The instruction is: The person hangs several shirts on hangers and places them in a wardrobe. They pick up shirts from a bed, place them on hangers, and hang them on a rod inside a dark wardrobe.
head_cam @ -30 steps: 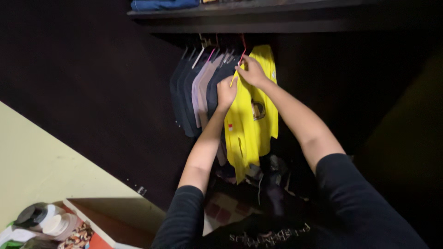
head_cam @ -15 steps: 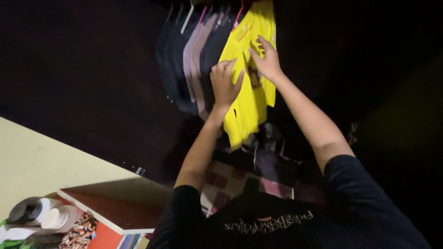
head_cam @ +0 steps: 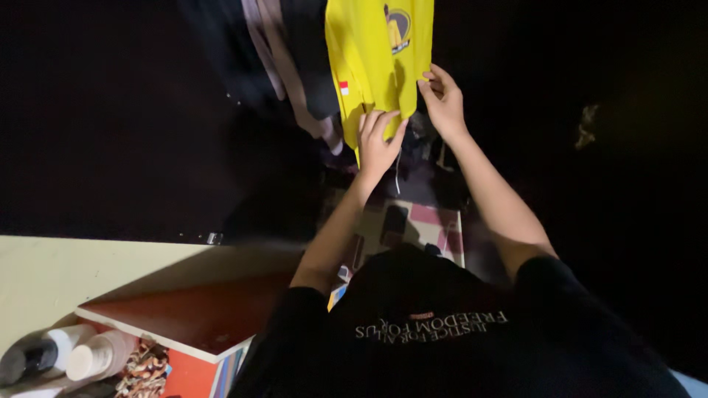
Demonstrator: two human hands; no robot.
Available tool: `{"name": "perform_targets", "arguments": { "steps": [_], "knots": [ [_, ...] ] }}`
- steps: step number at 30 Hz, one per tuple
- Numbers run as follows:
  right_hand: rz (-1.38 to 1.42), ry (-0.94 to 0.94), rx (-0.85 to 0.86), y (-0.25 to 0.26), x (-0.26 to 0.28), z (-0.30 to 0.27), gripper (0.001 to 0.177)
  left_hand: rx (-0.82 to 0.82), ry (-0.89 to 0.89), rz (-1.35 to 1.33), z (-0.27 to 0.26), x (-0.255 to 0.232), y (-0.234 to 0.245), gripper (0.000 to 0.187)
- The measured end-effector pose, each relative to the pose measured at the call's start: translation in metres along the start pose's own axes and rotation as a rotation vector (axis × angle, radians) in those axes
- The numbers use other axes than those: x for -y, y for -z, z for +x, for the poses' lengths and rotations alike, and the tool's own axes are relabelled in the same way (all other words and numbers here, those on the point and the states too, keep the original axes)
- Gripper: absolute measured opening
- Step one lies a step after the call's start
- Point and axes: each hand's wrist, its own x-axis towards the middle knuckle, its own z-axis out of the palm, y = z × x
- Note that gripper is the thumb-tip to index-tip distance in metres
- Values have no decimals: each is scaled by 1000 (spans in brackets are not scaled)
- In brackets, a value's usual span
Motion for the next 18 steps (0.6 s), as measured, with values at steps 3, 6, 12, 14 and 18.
{"name": "perform_targets", "arguments": {
  "steps": [3,6,12,14,18],
  "knots": [
    [23,-80,-10,0,-20,-19,46,47,93,-58,-17,13,-9,21],
    [-9,-108,-28,2,-38,-42,47,53,128,-54,-36,28,-19,22],
    [21,-200,-14,1,-67,-79,46,89,292,-128,-83,57,-34,21],
    [109,-284,-34,1,-73,-93,47,82,315,-132,-100,65,-38,21],
    [143,-285,-67,1,-80,-109,46,79,455,-257,-120,82,-46,21]
  ]
}}
